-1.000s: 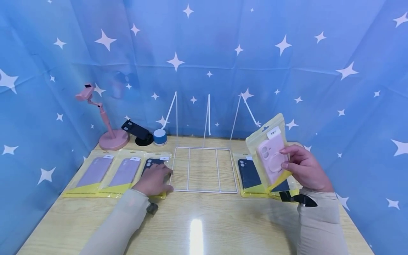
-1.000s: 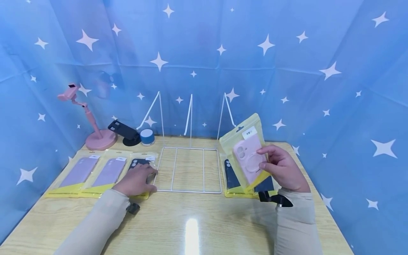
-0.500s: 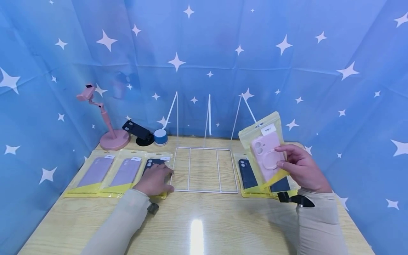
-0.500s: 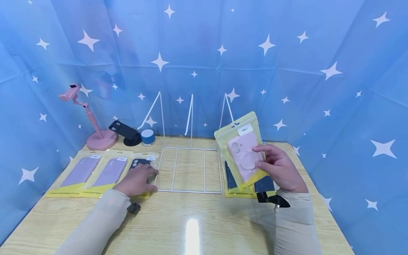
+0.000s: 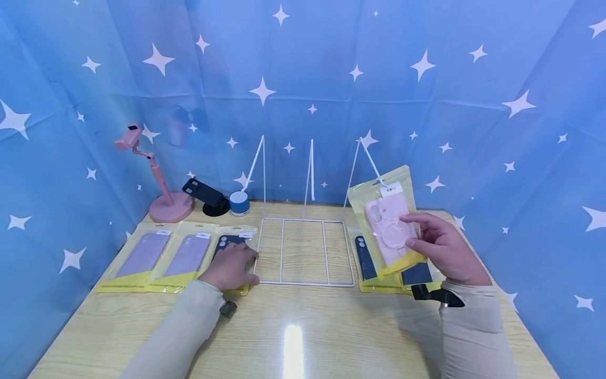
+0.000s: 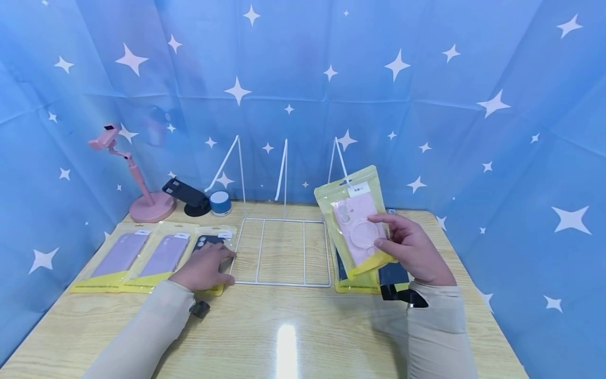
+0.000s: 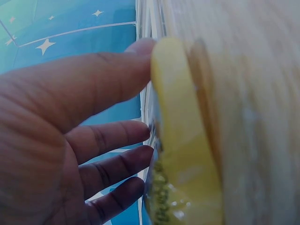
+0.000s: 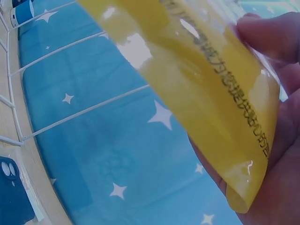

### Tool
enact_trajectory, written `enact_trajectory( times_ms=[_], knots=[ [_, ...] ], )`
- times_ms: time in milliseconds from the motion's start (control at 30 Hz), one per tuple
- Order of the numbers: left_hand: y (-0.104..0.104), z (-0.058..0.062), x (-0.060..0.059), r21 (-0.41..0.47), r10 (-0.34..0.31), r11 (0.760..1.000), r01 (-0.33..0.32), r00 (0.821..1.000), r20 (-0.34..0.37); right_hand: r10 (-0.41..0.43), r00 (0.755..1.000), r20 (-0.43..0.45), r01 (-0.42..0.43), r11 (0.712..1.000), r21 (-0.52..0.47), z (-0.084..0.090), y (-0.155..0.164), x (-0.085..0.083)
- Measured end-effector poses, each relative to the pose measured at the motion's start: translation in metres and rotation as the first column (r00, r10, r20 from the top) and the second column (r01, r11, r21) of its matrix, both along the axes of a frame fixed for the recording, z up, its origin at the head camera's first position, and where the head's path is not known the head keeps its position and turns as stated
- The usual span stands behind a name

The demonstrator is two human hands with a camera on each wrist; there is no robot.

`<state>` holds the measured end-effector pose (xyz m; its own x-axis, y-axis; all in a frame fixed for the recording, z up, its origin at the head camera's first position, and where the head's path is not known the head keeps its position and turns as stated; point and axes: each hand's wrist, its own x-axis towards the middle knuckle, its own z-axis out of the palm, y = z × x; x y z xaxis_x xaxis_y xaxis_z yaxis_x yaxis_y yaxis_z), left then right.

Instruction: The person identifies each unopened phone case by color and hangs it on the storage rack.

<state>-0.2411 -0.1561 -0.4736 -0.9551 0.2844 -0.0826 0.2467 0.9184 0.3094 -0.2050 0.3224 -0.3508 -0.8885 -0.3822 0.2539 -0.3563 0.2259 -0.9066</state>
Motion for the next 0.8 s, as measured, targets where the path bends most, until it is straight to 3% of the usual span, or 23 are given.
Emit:
enact_trajectory(
  times_ms=[167,467,633,800],
  knots=[
    [0.000,0.000,-0.001,-0.004,0.007,1.000,-0.007,1.000,0.003,-0.009,0.999,-0.033,0.010,1.000,0.012,-0.003,-0.003,-0.003],
    [-0.001,0.002,0.001,-0.001,0.016,1.000,-0.016,1.000,0.013,-0.186,0.981,-0.064,0.193,0.970,0.148,-0.006,-0.014,-0.004],
    [-0.001,0.001,0.001,0.004,0.009,1.000,-0.009,1.000,0.007,-0.216,0.974,-0.063,0.222,0.967,0.124,-0.008,-0.018,-0.006],
    [0.000,0.001,0.002,0.007,0.000,1.000,-0.001,1.000,0.001,-0.232,0.966,-0.117,0.245,0.963,0.116,-0.009,-0.020,-0.007]
  ],
)
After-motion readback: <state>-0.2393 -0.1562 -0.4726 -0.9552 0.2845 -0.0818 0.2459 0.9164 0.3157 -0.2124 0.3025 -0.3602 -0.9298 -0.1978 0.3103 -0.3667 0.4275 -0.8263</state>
